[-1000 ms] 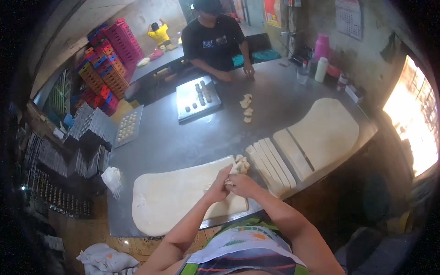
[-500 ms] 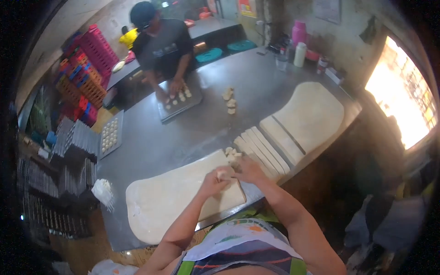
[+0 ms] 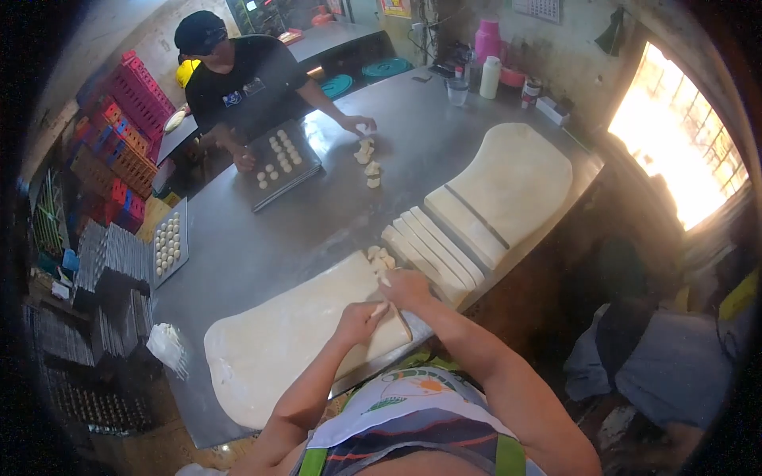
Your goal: Cutting sheets of dough into smaller uniform pieces on a bakery workbench.
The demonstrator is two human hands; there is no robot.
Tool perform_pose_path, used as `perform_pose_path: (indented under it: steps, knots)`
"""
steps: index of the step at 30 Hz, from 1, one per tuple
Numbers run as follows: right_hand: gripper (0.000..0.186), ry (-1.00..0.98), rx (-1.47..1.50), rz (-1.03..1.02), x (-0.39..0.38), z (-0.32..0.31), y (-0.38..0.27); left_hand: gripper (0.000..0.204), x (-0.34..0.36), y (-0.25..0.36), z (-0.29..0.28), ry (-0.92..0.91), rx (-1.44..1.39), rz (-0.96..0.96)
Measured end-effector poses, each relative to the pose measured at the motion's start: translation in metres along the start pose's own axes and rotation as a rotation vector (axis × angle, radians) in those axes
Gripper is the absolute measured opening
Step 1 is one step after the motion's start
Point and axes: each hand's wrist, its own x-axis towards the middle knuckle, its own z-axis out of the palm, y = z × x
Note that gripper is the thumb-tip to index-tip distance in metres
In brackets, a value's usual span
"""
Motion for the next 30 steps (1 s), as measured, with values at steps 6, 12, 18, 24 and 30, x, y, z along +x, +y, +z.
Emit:
perform_pose_path:
  steps: [6, 12, 18, 24, 30]
  knots:
    - [0.040, 0.086, 0.050, -0.476, -0.014, -0.015, -0.018, 0.062, -0.014, -0.026, -0.008, 0.103, -0.438, -0.157]
    - [0.020, 0.010, 0.442, -0.762, -0.017, -0.027, -0.051, 0.058, 0.007, -0.038, -0.025, 0.204, -0.139, 0.118]
    - [0.020, 0.309, 0.220, -0.435, 0.000, -0.008, -0.015, 0.021, 0.011, 0.005, -0.004, 0.051, 0.194, -0.076]
    - [0.038, 0.499, -0.064, -0.438, 0.005, -0.002, 0.017, 0.040, 0.005, 0.004, -0.021, 0.011, -0.218, -0.028]
    - [0.035, 0.035, 0.383, -0.526, -0.020, -0.009, -0.034, 0.078, 0.023, -0.010, -0.032, 0.234, 0.075, 0.374]
